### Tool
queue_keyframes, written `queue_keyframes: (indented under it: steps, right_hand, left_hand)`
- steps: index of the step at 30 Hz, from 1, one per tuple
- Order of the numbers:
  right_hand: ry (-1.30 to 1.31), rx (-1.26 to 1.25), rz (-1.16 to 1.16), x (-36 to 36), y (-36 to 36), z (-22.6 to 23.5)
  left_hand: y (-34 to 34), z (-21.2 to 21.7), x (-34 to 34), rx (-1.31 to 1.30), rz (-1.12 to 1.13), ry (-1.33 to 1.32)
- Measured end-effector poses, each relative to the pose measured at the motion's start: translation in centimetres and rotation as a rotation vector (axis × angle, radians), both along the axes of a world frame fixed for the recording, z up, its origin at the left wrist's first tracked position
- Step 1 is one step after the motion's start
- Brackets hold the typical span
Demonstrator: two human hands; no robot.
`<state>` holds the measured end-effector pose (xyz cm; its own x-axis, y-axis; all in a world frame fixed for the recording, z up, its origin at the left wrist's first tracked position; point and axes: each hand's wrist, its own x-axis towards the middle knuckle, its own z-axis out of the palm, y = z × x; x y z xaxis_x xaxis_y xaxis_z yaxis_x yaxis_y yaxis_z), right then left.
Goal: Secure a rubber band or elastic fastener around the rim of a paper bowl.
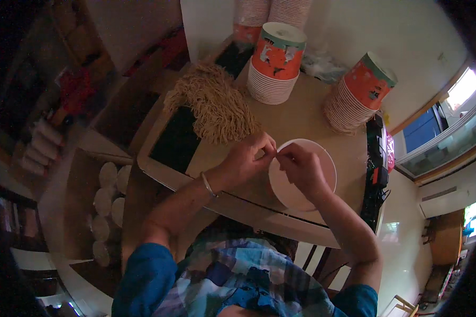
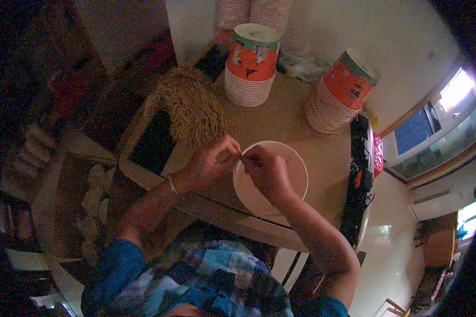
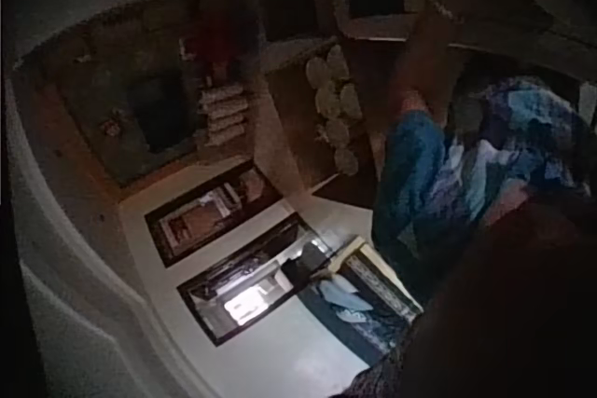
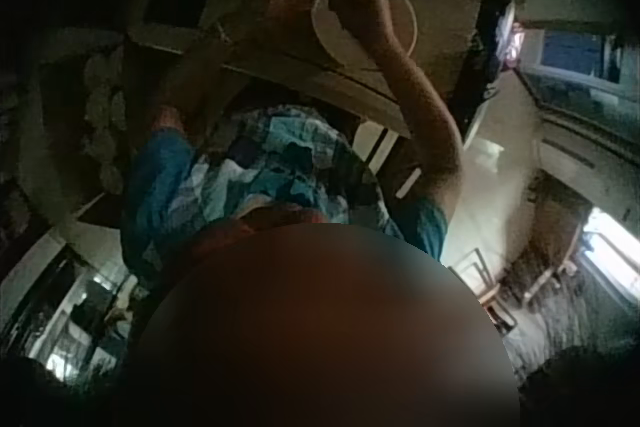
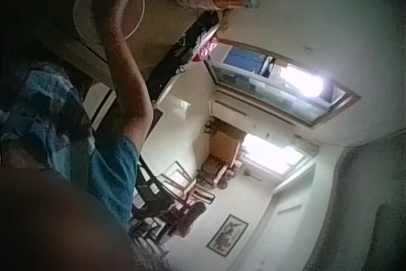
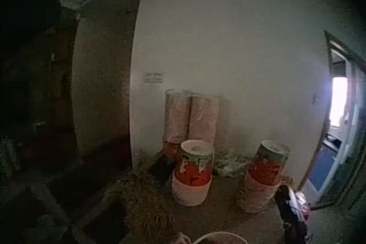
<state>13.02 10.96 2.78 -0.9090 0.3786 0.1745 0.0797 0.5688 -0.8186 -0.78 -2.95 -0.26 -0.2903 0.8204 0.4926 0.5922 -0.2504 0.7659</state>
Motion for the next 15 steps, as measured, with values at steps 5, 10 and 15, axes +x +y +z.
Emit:
queue_keyframes:
  steps: [5, 10, 15]
  right_hand:
    - [-0.174, -0.588, 0.038, -0.1, 0.9, -0.1]
    - [-0.172, -0.641, 0.036, 0.2, 0.6, 0.8]
    - [-0.113, -0.697, 0.056, 0.1, 0.3, 1.0]
  left_hand:
    - [0.2, 0.1, 0.4, 0.016, 0.035, -0.305]
    - [0.1, 0.0, 0.2, 0.030, 0.022, -0.297]
    - [0.0, 0.7, 0.5, -0.001, 0.073, -0.218]
